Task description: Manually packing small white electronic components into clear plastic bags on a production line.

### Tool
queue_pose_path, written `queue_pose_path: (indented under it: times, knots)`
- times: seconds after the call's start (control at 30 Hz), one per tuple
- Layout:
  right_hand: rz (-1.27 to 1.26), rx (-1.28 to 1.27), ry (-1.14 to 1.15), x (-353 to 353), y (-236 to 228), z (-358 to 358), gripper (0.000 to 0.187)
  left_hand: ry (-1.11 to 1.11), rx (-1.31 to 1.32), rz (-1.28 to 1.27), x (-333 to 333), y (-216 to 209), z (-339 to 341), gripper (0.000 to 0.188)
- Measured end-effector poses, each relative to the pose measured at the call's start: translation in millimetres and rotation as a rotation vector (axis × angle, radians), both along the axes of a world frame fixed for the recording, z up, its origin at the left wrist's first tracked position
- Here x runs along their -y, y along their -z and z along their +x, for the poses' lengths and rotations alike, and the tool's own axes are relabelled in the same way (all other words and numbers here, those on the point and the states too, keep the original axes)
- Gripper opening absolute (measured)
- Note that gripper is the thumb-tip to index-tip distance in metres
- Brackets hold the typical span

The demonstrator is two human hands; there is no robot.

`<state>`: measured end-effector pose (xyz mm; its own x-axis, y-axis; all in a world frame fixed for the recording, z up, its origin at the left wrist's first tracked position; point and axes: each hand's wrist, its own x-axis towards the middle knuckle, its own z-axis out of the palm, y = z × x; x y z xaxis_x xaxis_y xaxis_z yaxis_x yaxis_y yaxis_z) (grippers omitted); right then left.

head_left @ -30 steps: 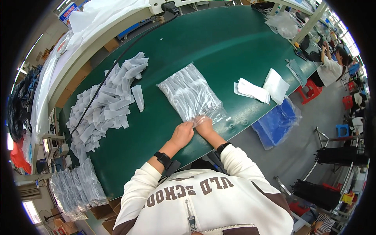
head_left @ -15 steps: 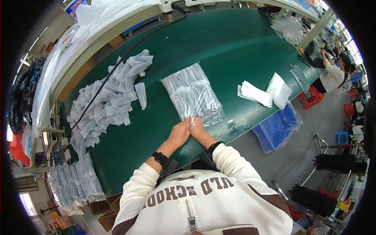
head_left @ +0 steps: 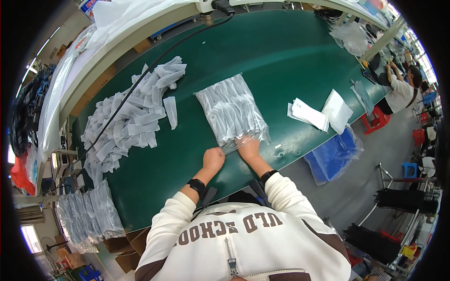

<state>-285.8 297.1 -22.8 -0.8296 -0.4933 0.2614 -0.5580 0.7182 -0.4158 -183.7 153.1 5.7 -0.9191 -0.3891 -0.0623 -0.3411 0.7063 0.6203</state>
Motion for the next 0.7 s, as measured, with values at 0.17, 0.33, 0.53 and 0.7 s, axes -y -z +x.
queue_pose_path:
  times: [0.17, 0.33, 0.53, 0.7]
  knots:
    - [-0.034, 0.027, -0.019, -11, -4, 6, 0.031, 0.001, 0.041, -0.02, -5, 1, 0, 0.013]
    - [0.029, 0.212, -0.175, -1, -123, 15, 0.025, -0.022, 0.069, -0.034, -2, -1, 4, 0.014]
    - [-0.171, -0.323, -0.265, 47, -135, -17, 0.055, 0.022, 0.079, -0.056, -2, 4, -2, 0.015]
    - [-0.018, -0.191, -0.241, 44, -53, -41, 0.068, 0.017, 0.062, 0.026, -5, -6, -1, 0.016]
